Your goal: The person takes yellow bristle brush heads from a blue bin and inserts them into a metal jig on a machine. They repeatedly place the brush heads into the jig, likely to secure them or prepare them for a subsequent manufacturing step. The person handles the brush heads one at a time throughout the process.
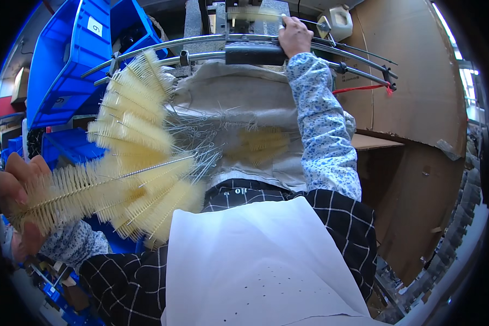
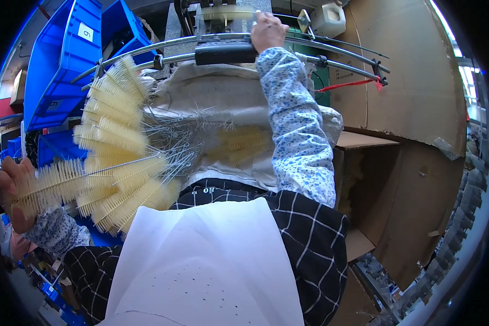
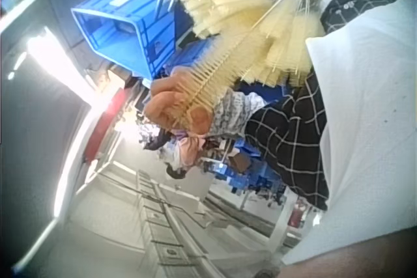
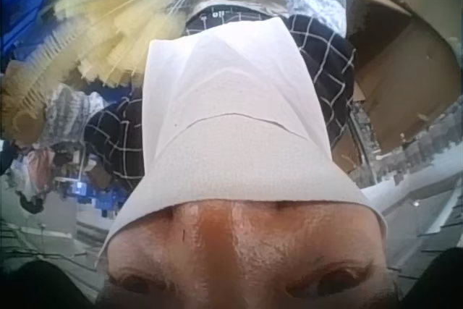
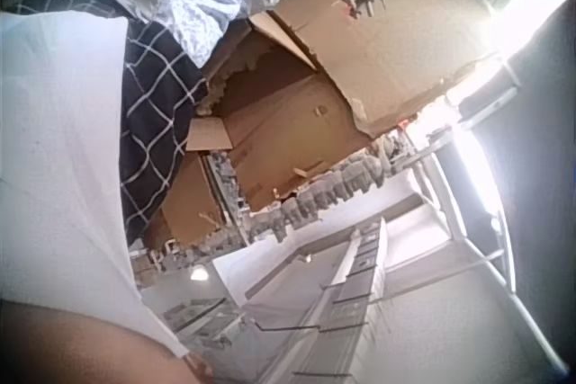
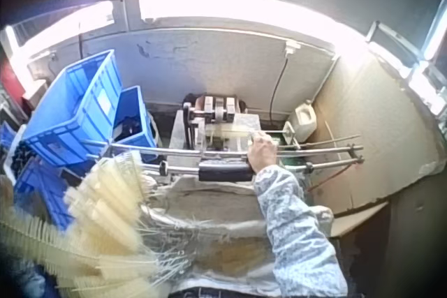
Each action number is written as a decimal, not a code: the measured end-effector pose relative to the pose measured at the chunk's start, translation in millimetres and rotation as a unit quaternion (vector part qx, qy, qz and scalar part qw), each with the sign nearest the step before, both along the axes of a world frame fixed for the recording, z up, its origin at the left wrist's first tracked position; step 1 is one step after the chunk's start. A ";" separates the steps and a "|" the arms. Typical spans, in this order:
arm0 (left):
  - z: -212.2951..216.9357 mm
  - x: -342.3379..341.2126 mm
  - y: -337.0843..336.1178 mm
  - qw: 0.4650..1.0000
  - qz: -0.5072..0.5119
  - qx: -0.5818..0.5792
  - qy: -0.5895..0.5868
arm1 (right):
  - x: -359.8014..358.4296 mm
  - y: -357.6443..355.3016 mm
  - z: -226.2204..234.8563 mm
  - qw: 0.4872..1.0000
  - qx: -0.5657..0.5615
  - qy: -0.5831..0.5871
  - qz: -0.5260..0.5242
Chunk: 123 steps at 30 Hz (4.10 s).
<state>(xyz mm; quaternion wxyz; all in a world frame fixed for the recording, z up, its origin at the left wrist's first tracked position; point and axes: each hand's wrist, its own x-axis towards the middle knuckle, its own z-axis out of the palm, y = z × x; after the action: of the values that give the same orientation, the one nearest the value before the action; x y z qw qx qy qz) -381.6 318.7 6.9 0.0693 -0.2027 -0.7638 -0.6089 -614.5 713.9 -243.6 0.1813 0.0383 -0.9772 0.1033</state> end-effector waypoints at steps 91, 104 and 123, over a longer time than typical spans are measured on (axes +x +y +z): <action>3.4 -19.1 51.4 0.917 -0.116 -0.377 -0.063 | 10.0 46.3 15.8 0.987 0.135 0.079 -0.047; 7.3 -22.4 37.3 0.936 -0.161 -0.311 -0.035 | -1.9 14.6 -5.0 1.000 -0.006 0.006 -0.005; 9.7 -32.3 49.3 0.925 -0.185 -0.326 -0.060 | 2.2 -23.2 11.4 0.998 0.006 -0.054 -0.019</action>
<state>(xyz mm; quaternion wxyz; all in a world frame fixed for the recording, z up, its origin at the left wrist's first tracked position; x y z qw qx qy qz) -413.9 368.0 16.6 -0.1603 -0.3150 -0.8716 -0.3398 -612.3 690.7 -232.2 0.1299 0.0152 -0.9867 0.0964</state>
